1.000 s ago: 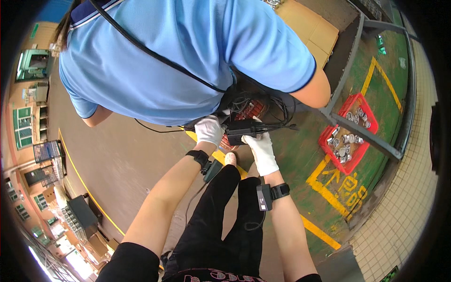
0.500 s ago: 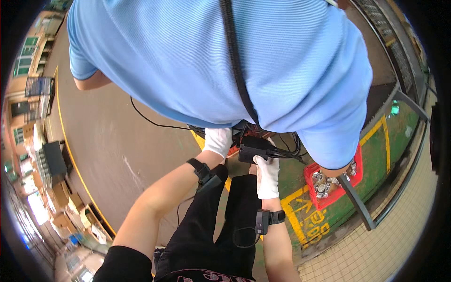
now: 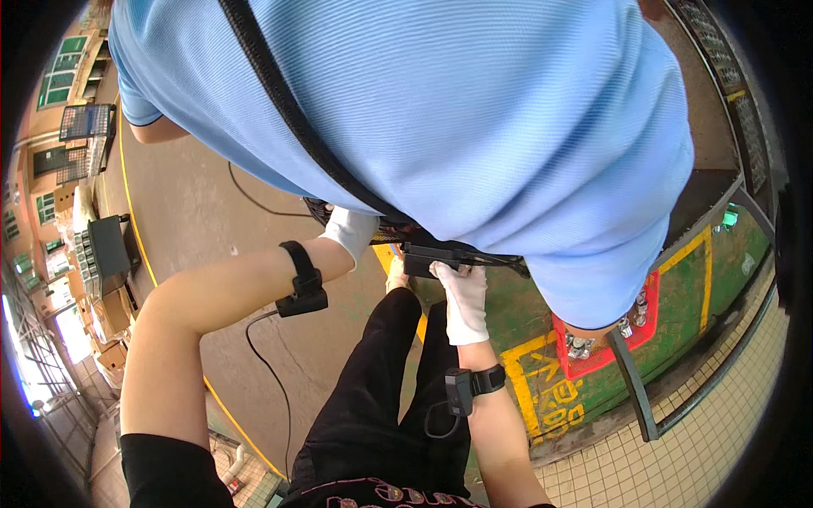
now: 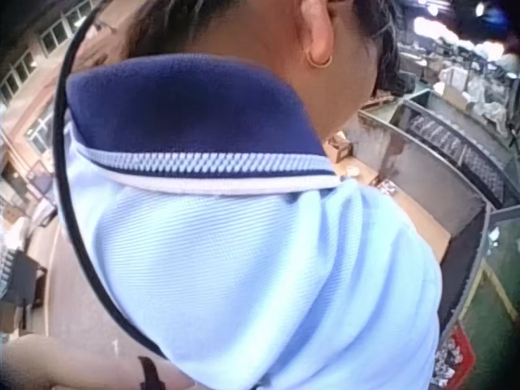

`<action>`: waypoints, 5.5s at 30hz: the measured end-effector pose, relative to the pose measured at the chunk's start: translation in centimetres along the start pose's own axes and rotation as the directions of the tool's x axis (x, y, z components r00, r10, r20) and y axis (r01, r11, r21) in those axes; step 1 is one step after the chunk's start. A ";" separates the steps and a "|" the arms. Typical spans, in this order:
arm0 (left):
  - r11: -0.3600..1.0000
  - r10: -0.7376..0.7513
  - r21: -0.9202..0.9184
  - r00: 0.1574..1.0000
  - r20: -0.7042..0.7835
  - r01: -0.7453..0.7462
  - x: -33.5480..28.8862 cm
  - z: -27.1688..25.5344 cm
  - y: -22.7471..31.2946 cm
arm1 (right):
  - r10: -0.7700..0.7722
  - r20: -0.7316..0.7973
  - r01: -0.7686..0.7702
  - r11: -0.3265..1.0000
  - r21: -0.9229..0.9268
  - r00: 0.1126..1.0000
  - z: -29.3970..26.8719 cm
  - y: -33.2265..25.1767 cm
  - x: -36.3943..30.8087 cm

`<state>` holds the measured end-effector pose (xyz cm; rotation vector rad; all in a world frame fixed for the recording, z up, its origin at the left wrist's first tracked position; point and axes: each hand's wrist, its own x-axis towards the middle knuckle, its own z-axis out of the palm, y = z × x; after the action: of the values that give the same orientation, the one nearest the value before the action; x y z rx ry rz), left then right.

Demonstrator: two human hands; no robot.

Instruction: The recorder is picking up engine pistons from a bin, inspecting them visually, and placing them back in the bin while wearing gloves.

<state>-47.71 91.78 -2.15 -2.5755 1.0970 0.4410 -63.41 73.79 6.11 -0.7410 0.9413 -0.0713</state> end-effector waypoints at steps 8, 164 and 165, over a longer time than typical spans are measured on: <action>0.831 0.411 -0.239 0.844 -0.345 -0.502 1.5 -1.1 4.0 | -0.127 0.046 0.135 0.909 -0.394 0.991 -2.7 2.1 1.2; 0.945 0.017 -0.309 0.960 -0.280 -0.107 -4.1 -4.4 7.1 | 0.062 0.119 -0.055 0.997 -0.060 0.991 -3.9 -2.2 3.3; 0.968 0.081 -0.218 0.979 -0.188 -0.122 -3.9 -5.0 7.2 | 0.051 0.124 -0.038 0.994 -0.105 0.991 -4.3 -2.1 3.5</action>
<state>-54.80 87.58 2.79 -2.8137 1.3141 0.3871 -63.97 68.55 3.32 -0.8092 0.8444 0.0628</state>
